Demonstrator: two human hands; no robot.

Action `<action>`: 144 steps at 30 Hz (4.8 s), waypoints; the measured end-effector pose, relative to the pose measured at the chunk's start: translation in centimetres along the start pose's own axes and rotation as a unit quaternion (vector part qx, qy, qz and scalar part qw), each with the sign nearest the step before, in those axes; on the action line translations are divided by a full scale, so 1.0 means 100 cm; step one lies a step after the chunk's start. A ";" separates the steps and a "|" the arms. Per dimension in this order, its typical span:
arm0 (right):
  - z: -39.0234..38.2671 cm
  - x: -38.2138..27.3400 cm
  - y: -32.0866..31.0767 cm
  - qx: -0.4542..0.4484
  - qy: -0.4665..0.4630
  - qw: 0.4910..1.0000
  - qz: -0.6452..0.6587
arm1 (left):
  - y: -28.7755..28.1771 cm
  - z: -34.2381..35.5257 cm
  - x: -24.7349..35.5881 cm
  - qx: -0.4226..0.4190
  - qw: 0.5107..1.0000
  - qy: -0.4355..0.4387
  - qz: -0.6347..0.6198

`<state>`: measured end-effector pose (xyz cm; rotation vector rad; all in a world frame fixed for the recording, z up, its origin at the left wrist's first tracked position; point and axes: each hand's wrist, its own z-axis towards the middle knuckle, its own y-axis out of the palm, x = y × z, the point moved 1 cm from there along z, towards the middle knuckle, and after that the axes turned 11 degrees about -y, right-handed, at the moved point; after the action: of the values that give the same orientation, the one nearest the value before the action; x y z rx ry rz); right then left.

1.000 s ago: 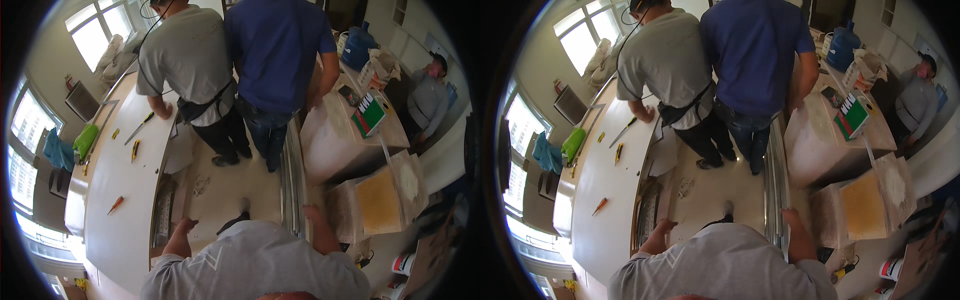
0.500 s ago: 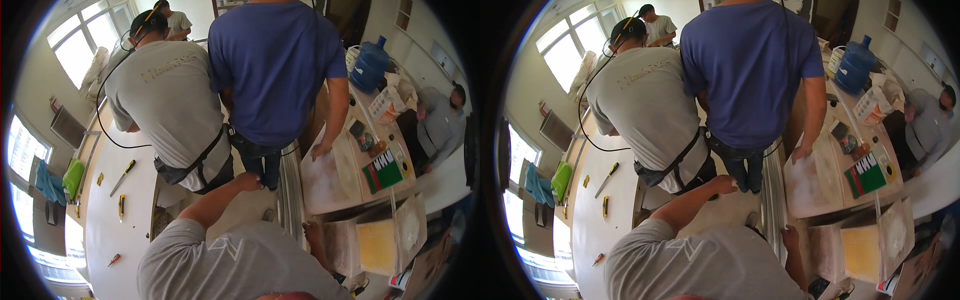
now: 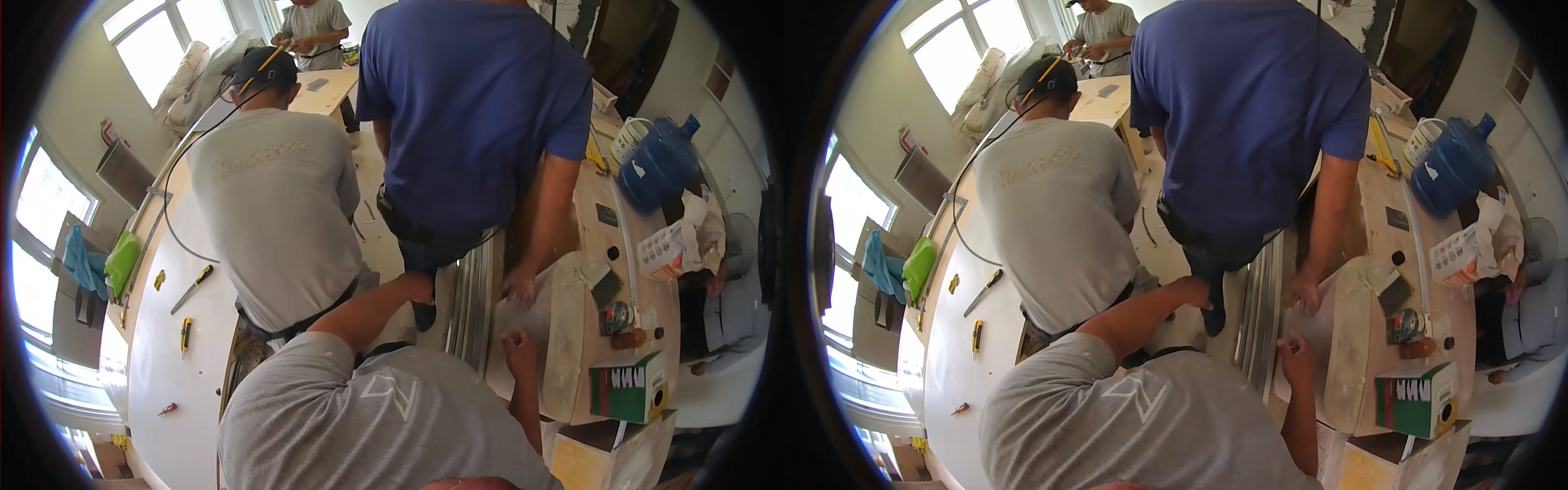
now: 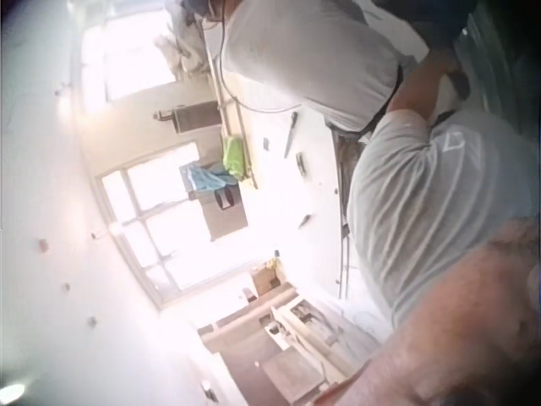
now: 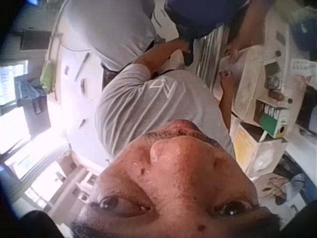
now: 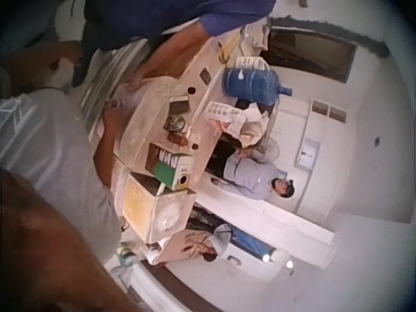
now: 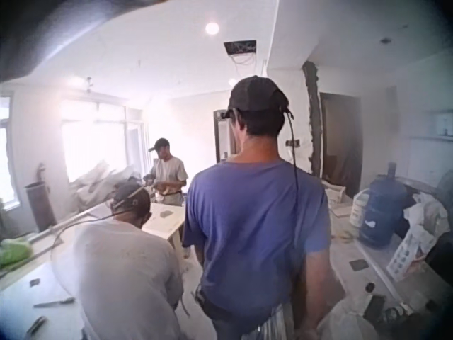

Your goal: The person walks through a renovation site carrying a small wooden piece, then retrieves a white electrical outlet cover from a toolbox. They proceed to a wall and repeatedly align and press the outlet cover into place over an existing wall box, adjusting its position multiple times.

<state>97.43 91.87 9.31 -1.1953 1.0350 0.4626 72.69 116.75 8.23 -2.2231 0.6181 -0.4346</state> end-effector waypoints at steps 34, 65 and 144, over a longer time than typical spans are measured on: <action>0.410 0.001 0.063 -0.082 0.006 0.989 0.121 | -0.144 0.279 -0.246 -0.050 0.936 -0.282 -0.205; 1.060 0.104 0.325 -0.241 0.305 0.920 -0.058 | -0.518 0.640 -0.611 0.067 0.954 -0.217 -0.198; 1.376 -0.212 0.658 0.180 0.715 0.644 0.202 | -1.053 1.611 -0.349 -0.033 0.761 0.399 0.511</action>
<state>92.31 245.00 -6.71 -0.7838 2.6475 -0.5520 152.96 292.98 -19.45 -1.3175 2.1467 -0.7406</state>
